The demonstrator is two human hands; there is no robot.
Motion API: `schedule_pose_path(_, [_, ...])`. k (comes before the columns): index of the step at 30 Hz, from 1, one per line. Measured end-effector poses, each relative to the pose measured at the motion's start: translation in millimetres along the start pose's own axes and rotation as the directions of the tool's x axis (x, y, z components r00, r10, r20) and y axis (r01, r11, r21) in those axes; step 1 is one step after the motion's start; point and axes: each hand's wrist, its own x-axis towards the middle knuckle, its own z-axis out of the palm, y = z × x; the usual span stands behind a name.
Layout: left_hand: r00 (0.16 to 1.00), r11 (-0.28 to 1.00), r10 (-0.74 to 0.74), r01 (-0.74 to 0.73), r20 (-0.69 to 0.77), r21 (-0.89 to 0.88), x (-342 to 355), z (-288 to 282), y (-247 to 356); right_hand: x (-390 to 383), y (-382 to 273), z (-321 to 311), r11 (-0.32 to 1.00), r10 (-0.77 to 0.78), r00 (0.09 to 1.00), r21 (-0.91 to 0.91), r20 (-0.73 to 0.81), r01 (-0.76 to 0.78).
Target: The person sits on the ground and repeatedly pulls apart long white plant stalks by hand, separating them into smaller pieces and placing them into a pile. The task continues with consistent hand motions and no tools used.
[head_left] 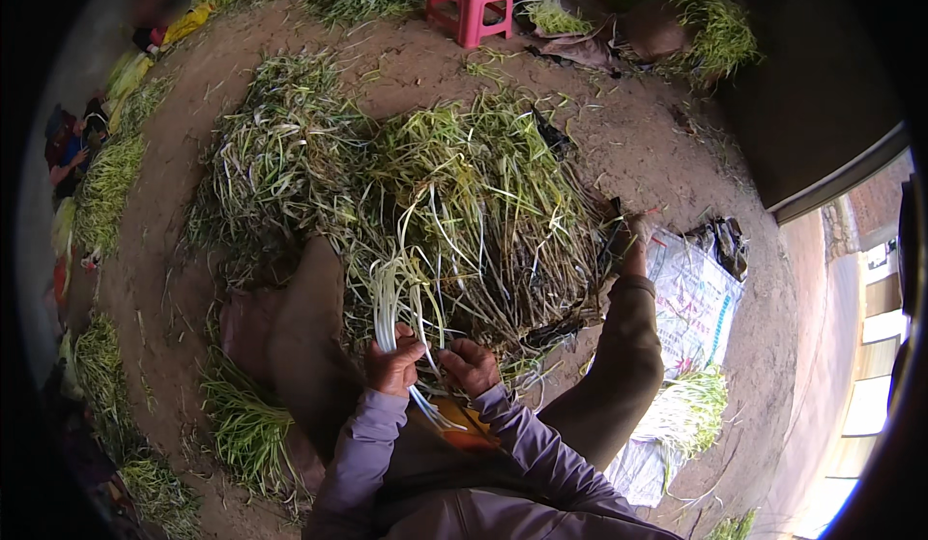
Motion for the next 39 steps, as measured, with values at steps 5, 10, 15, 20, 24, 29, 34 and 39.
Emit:
schedule_pose_path(5, [0.997,0.98,-0.073,0.074,0.014,-0.186,-10.5,-1.9,2.6,-5.8,8.9,-13.1,0.973,-0.092,0.971,-0.228,-0.221,0.04])
schedule_pose_path(10, [0.998,0.983,0.064,-0.059,0.022,-0.175,-15.9,-1.3,13.9,2.9,30.5,-49.1,0.918,0.006,0.957,-0.379,-0.292,-0.121])
schedule_pose_path(15, [0.991,0.978,0.122,-0.112,0.045,-0.176,-13.3,11.2,15.6,18.4,137.1,-142.6,0.703,-0.112,0.865,-0.654,-0.49,-0.279])
schedule_pose_path(20, [0.986,0.985,0.16,-0.161,-0.039,-0.053,-17.1,4.5,16.1,3.5,74.9,-122.9,0.285,-0.022,0.898,-0.864,-0.439,-0.415])
schedule_pose_path(24, [0.989,0.989,0.145,-0.145,-0.023,0.015,-19.3,-1.7,5.1,-2.1,-12.6,-58.9,0.202,-0.348,0.934,-0.966,0.085,0.163])
schedule_pose_path(29, [0.985,0.983,0.153,-0.144,-0.08,0.117,-21.2,14.8,-8.1,0.5,-49.3,5.0,0.841,-0.357,0.93,-0.403,0.09,0.361])
schedule_pose_path(34, [0.962,0.989,0.145,-0.133,-0.233,0.064,-20.3,13.2,-17.7,0.7,-25.4,15.6,0.982,-0.068,0.995,0.17,-0.077,0.08])
schedule_pose_path(39, [0.98,0.998,0.011,-0.022,-0.198,-0.052,-19.1,5.7,-27.5,-8.3,-27.0,-5.3,0.871,-0.012,0.982,0.48,-0.19,0.104])
